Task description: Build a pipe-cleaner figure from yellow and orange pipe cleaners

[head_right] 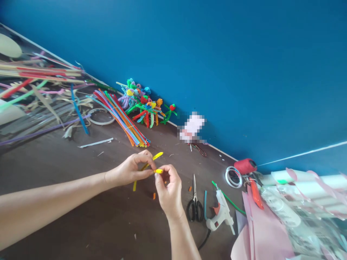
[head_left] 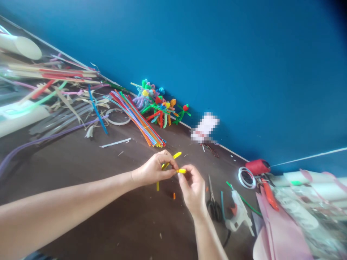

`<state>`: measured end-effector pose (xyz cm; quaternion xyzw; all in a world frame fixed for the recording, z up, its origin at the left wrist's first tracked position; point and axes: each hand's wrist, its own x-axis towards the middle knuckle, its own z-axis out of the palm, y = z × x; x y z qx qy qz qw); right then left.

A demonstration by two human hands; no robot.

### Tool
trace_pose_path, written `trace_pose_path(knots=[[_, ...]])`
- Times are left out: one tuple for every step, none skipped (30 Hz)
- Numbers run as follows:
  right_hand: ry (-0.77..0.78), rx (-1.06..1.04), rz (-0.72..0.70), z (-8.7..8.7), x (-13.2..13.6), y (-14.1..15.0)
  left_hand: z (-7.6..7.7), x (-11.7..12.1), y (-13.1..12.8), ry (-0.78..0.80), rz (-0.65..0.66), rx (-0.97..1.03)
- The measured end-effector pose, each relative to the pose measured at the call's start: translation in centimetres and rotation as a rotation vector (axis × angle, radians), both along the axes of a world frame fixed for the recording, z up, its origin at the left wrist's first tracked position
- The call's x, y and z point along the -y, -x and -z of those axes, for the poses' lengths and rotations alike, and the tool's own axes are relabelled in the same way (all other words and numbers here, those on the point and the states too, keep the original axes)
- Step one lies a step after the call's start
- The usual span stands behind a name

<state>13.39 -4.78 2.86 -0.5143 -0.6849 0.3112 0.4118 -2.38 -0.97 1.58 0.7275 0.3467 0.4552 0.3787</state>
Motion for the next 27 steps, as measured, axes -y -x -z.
trace_pose_path(knots=[[-0.005,0.017,-0.001,0.0,0.0,0.0,0.0,0.0,0.0,0.003,0.008,0.001],[-0.009,0.03,-0.003,0.1,0.0,0.0,0.1,0.0,0.0,0.0,0.01,-0.003],[-0.01,0.04,-0.004,0.1,0.0,0.0,0.2,0.0,0.0,-0.008,0.006,-0.011],[-0.012,0.045,-0.002,0.2,0.0,0.0,0.2,-0.1,0.0,-0.023,-0.006,-0.022],[-0.013,0.045,0.004,0.2,0.0,0.0,0.3,-0.1,-0.1,-0.046,-0.025,-0.034],[-0.013,0.043,0.012,0.3,0.0,0.0,0.4,-0.1,-0.1,-0.076,-0.047,-0.047],[-0.009,0.04,0.021,0.4,0.1,0.0,0.4,-0.1,-0.2,-0.113,-0.067,-0.062],[0.0,0.035,0.03,0.5,0.1,0.0,0.4,0.0,-0.2,-0.154,-0.084,-0.078],[0.014,0.025,0.039,0.5,0.1,0.1,0.4,0.0,-0.2,-0.198,-0.094,-0.095],[0.033,0.01,0.048,0.6,0.1,0.1,0.4,0.0,-0.2,-0.242,-0.099,-0.114],[0.056,-0.011,0.055,0.6,0.1,0.1,0.3,0.0,-0.1,-0.285,-0.101,-0.136],[0.08,-0.032,0.061,0.7,0.1,0.2,0.3,0.0,-0.1,-0.327,-0.103,-0.161],[0.105,-0.054,0.067,0.6,0.1,0.3,0.2,0.0,-0.1,-0.368,-0.107,-0.188],[0.133,-0.075,0.074,0.6,0.1,0.4,0.1,0.0,0.0,-0.408,-0.115,-0.22],[0.165,-0.099,0.079,0.6,0.1,0.5,0.1,0.1,0.1,-0.449,-0.123,-0.255],[0.199,-0.126,0.083,0.6,0.1,0.6,0.0,0.2,0.1,-0.49,-0.132,-0.291],[0.233,-0.161,0.087,0.6,0.1,0.7,0.0,0.3,0.1,-0.529,-0.14,-0.325],[0.266,-0.204,0.092,0.6,0.1,0.8,0.0,0.4,0.2,-0.563,-0.149,-0.353],[0.297,-0.252,0.096,0.7,0.1,0.9,0.0,0.5,0.2,-0.592,-0.159,-0.372],[0.326,-0.299,0.099,0.7,0.1,1.0,0.0,0.6,0.1,-0.611,-0.167,-0.384],[0.348,-0.339,0.103,0.8,0.1,1.0,0.0,0.7,0.1,-0.615,-0.173,-0.388],[0.362,-0.367,0.109,0.9,0.1,1.0,0.0,0.7,0.0,-0.599,-0.175,-0.382],[0.367,-0.384,0.114,0.9,0.0,1.0,0.0,0.7,0.0,-0.563,-0.176,-0.362],[0.361,-0.391,0.116,0.9,0.0,1.0,0.0,0.6,-0.1,-0.503,-0.177,-0.327],[0.346,-0.389,0.115,0.9,0.0,0.9,0.0,0.5,-0.1,-0.422,-0.178,-0.279],[0.323,-0.38,0.11,1.0,-0.1,0.8,-0.1,0.4,-0.1,-0.323,-0.178,-0.221],[0.297,-0.367,0.102,1.0,-0.1,0.7,-0.1,0.3,0.0,-0.213,-0.172,-0.158]])
